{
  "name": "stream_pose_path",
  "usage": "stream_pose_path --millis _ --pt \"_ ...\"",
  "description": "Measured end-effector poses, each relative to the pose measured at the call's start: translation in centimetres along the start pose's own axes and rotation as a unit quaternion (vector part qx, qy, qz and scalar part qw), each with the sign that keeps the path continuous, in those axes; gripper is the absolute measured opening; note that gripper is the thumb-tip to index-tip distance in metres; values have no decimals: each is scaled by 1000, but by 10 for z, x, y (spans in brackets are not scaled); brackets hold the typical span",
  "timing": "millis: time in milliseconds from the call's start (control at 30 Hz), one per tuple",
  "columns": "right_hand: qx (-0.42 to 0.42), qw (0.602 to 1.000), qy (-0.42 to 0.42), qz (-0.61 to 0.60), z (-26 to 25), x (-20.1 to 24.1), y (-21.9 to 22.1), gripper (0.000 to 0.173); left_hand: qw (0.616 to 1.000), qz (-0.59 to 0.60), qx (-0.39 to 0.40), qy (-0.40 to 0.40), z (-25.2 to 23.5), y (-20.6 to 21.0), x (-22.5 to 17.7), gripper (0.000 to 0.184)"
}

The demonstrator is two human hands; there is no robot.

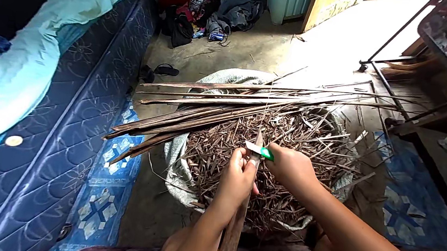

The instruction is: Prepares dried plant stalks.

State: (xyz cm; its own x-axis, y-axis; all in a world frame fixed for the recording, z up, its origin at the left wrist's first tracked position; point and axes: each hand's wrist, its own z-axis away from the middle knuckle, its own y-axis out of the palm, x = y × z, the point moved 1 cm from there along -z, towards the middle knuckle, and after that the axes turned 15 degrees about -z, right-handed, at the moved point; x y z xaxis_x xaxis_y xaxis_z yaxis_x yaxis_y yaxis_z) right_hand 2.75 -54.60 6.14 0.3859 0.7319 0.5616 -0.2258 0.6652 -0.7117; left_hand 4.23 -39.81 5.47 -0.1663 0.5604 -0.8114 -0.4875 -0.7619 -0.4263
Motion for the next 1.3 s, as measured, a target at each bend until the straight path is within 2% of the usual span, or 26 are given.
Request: stream_pose_path --millis 200,433,567,667,733,767,800,867,900,933,967,1100,1167,1200,1233,1300 --pt "-91 995 -18 21 -13 -8 10 25 1000 -13 6 -10 1 -3 -5 27" --pt "-110 987 105 -43 -36 -27 -15 28 999 24 39 -16 11 -4 -3 25" --pt "-95 993 42 -56 -10 -4 -12 27 999 4 28 -21 7 -7 -1 25" --pt "-51 996 -12 -67 -2 2 0 26 999 -16 22 -17 6 -5 0 29" --pt "-25 988 -24 -153 -8 -5 4 25 1000 -15 26 -8 5 -4 2 29" --pt "-23 971 -35 -236 -13 -12 6 23 999 -10 31 -5 5 -3 2 31" --pt "-28 933 -52 -356 -18 -19 9 23 999 -2 41 -2 5 -3 2 33" --pt "-4 786 -54 -616 -25 -25 12 22 998 13 58 5 4 -1 2 36" --pt "12 728 -44 -684 -26 -26 12 25 998 17 63 11 3 1 3 37" --pt "21 702 -33 -711 -28 -27 11 27 998 15 66 18 2 3 4 39" --pt "22 696 -21 -717 -29 -28 12 27 997 7 72 26 1 5 6 41" --pt "37 693 -9 -720 -31 -25 17 20 990 -94 106 14 -6 8 7 57" --pt "42 693 -13 -720 -32 -26 17 20 990 -101 99 -2 -6 8 4 47" --pt "39 710 -18 -703 -33 -27 17 20 992 -94 87 -7 -6 9 4 37" --pt "28 750 -27 -661 -34 -29 18 20 993 -94 76 -11 -7 9 4 29" --pt "-15 884 -51 -464 -31 -29 16 25 993 -109 50 -17 -12 8 7 31"
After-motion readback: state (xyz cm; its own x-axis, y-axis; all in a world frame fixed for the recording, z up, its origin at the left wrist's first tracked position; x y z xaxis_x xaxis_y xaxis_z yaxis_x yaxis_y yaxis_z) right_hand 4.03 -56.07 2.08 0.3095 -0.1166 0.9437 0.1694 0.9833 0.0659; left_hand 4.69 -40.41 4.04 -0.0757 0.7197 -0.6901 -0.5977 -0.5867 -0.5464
